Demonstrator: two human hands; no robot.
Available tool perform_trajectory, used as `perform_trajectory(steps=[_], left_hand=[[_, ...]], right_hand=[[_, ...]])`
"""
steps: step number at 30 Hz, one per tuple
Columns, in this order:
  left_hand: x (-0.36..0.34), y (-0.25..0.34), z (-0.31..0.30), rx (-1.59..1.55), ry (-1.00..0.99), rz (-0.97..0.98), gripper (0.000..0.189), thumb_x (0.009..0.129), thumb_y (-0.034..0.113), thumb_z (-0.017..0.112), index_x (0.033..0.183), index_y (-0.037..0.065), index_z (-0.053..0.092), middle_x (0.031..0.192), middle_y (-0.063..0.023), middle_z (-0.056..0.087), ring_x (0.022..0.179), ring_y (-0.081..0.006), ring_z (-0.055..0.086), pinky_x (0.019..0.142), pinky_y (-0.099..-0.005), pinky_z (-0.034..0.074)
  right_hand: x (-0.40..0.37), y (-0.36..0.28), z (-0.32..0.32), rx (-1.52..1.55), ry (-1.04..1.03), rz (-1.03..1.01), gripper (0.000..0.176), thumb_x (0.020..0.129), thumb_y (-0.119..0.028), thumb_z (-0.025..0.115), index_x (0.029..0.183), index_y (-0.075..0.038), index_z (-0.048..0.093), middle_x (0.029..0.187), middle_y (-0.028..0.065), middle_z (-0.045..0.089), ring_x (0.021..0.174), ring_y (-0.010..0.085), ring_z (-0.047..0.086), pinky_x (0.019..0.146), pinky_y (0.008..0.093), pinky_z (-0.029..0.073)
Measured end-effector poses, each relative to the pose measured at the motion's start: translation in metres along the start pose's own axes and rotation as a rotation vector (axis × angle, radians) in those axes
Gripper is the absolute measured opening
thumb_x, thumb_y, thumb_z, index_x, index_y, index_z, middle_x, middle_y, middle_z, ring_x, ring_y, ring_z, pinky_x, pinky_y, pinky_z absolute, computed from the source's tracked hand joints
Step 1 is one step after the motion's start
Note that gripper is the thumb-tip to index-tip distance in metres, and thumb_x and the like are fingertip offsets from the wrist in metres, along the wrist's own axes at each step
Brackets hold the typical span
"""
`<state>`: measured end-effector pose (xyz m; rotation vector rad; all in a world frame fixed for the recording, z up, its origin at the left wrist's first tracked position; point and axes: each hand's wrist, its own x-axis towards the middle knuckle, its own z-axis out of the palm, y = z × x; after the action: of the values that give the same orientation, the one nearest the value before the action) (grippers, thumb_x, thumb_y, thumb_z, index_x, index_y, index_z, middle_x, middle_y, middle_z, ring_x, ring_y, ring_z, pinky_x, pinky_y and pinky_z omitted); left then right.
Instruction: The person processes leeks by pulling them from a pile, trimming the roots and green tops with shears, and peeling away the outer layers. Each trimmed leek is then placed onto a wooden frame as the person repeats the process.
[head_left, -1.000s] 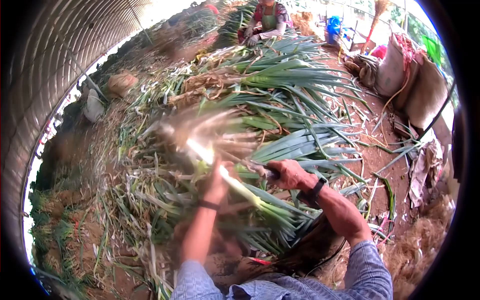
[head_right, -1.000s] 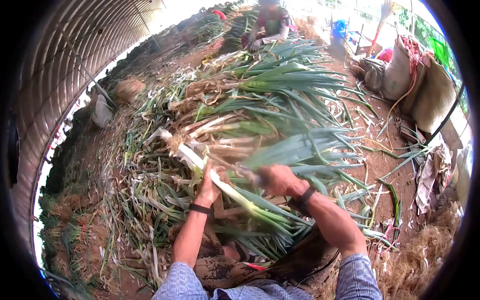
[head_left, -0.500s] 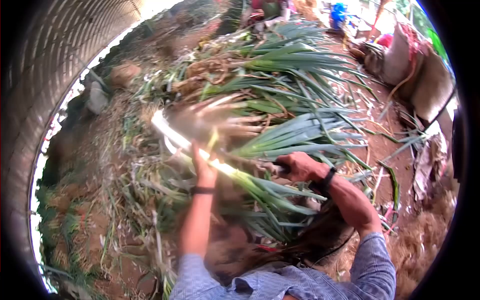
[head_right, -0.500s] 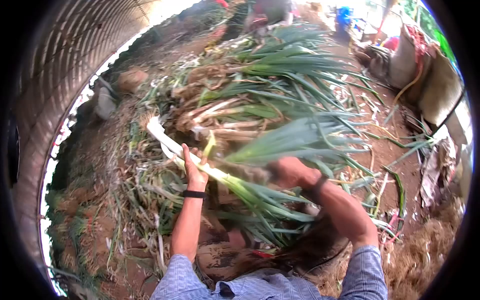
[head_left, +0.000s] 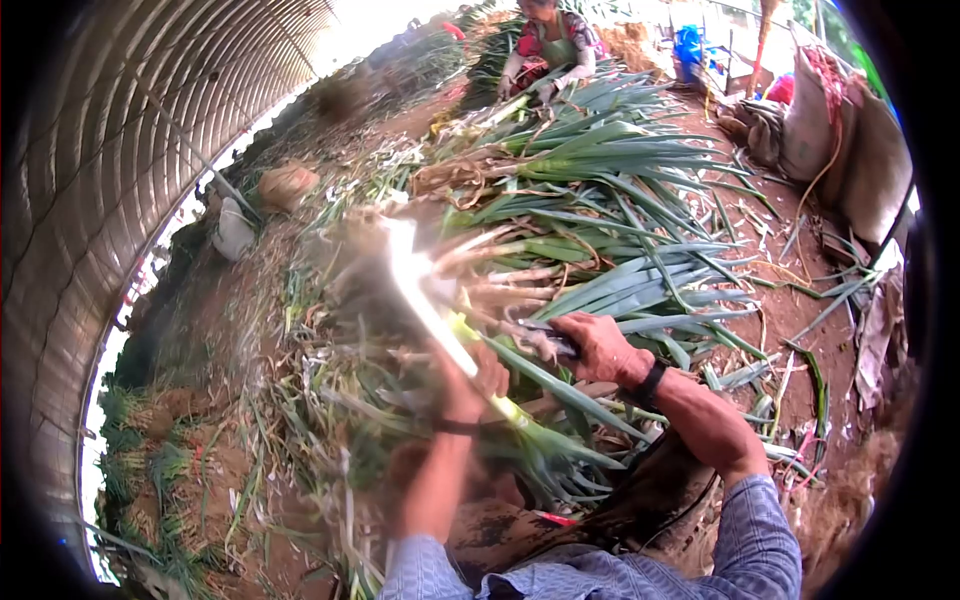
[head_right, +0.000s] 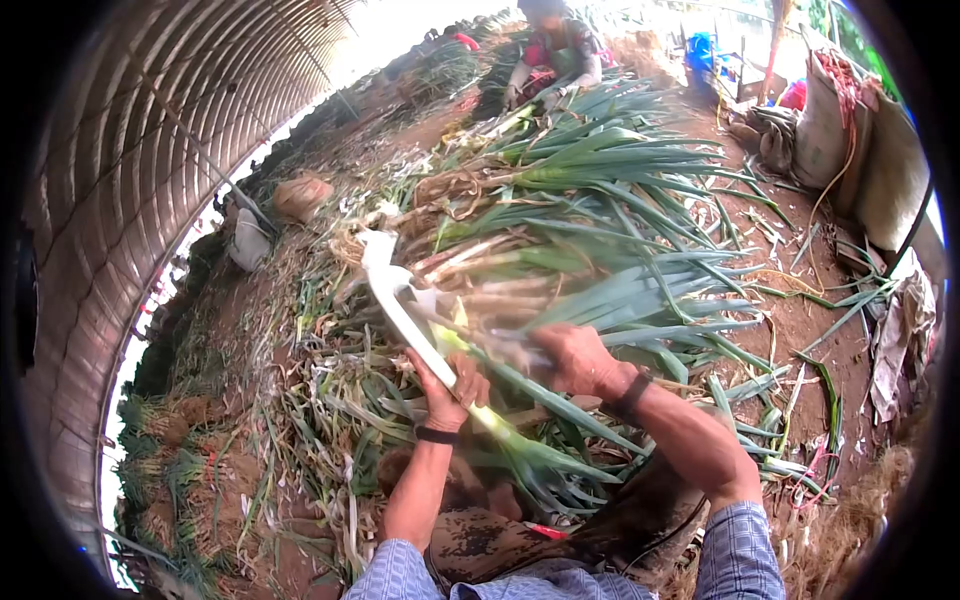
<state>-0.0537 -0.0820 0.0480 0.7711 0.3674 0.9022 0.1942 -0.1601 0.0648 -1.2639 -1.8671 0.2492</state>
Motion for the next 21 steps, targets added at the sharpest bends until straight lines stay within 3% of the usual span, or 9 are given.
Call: perform_trajectory(steps=[6,7,10,12,13,17,19,21], left_hand=[[-0.008,-0.022,-0.001,0.020,0.124,0.008,0.087,0.078,0.095,0.024,0.066,0.013,0.049,0.046,0.0014,0.037,0.034,-0.0156,0.034,0.037,-0.0342,0.036],[-0.009,-0.024,-0.001,-0.016,0.122,-0.034,0.084,0.078,0.095,0.025,0.065,0.015,0.045,0.047,0.0020,0.035,0.036,-0.0159,0.034,0.039,-0.0344,0.036],[-0.016,-0.037,0.005,0.057,0.143,-0.068,0.083,0.079,0.095,0.027,0.066,0.015,0.046,0.048,0.0025,0.035,0.038,-0.0156,0.035,0.041,-0.0340,0.035],[-0.016,-0.041,-0.001,0.041,0.163,-0.062,0.082,0.079,0.094,0.029,0.069,0.015,0.049,0.049,0.0028,0.035,0.039,-0.0154,0.036,0.042,-0.0339,0.034],[-0.016,-0.039,-0.003,0.029,0.183,-0.061,0.082,0.079,0.094,0.029,0.069,0.015,0.050,0.049,0.0027,0.036,0.039,-0.0153,0.036,0.042,-0.0338,0.034],[-0.014,-0.032,-0.020,0.057,0.220,0.028,0.080,0.080,0.093,0.030,0.071,0.016,0.052,0.049,0.0028,0.037,0.039,-0.0153,0.037,0.040,-0.0341,0.037],[-0.014,-0.021,-0.025,0.066,0.223,0.039,0.078,0.081,0.092,0.030,0.073,0.018,0.052,0.048,0.0031,0.037,0.039,-0.0147,0.039,0.040,-0.0332,0.039],[0.001,-0.015,-0.057,0.106,0.376,0.153,0.077,0.082,0.091,0.029,0.074,0.018,0.052,0.048,0.0034,0.039,0.039,-0.0140,0.041,0.040,-0.0312,0.039]], right_hand=[[0.002,-0.005,0.003,-0.031,-0.028,0.082,0.037,0.076,-0.020,0.073,0.107,-0.004,0.064,0.092,0.0180,0.067,0.085,0.0404,0.065,0.072,0.0472,0.054],[0.002,-0.005,0.006,0.001,0.052,0.038,0.035,0.076,-0.021,0.073,0.106,-0.005,0.064,0.091,0.0181,0.067,0.083,0.0412,0.064,0.070,0.0482,0.053],[0.001,-0.004,0.006,-0.032,-0.017,0.020,0.033,0.079,-0.023,0.072,0.105,-0.006,0.063,0.086,0.0187,0.067,0.080,0.0421,0.064,0.067,0.0486,0.052],[0.001,-0.006,0.000,-0.041,-0.119,0.195,0.030,0.083,-0.026,0.071,0.103,-0.006,0.063,0.078,0.0197,0.065,0.075,0.0434,0.064,0.064,0.0495,0.051],[0.001,-0.003,-0.001,-0.035,-0.108,0.185,0.028,0.083,-0.026,0.071,0.102,-0.006,0.063,0.078,0.0198,0.065,0.074,0.0436,0.064,0.064,0.0496,0.050],[-0.006,0.006,0.005,-0.013,-0.065,0.068,0.027,0.083,-0.028,0.070,0.098,-0.006,0.064,0.077,0.0205,0.065,0.073,0.0440,0.063,0.064,0.0503,0.050],[-0.008,0.007,0.005,-0.048,-0.117,0.113,0.028,0.083,-0.029,0.070,0.098,-0.006,0.064,0.077,0.0208,0.066,0.074,0.0438,0.064,0.064,0.0504,0.050],[-0.011,0.014,0.003,-0.111,-0.243,0.237,0.028,0.083,-0.031,0.070,0.096,-0.006,0.065,0.077,0.0215,0.066,0.075,0.0441,0.064,0.064,0.0509,0.050]])
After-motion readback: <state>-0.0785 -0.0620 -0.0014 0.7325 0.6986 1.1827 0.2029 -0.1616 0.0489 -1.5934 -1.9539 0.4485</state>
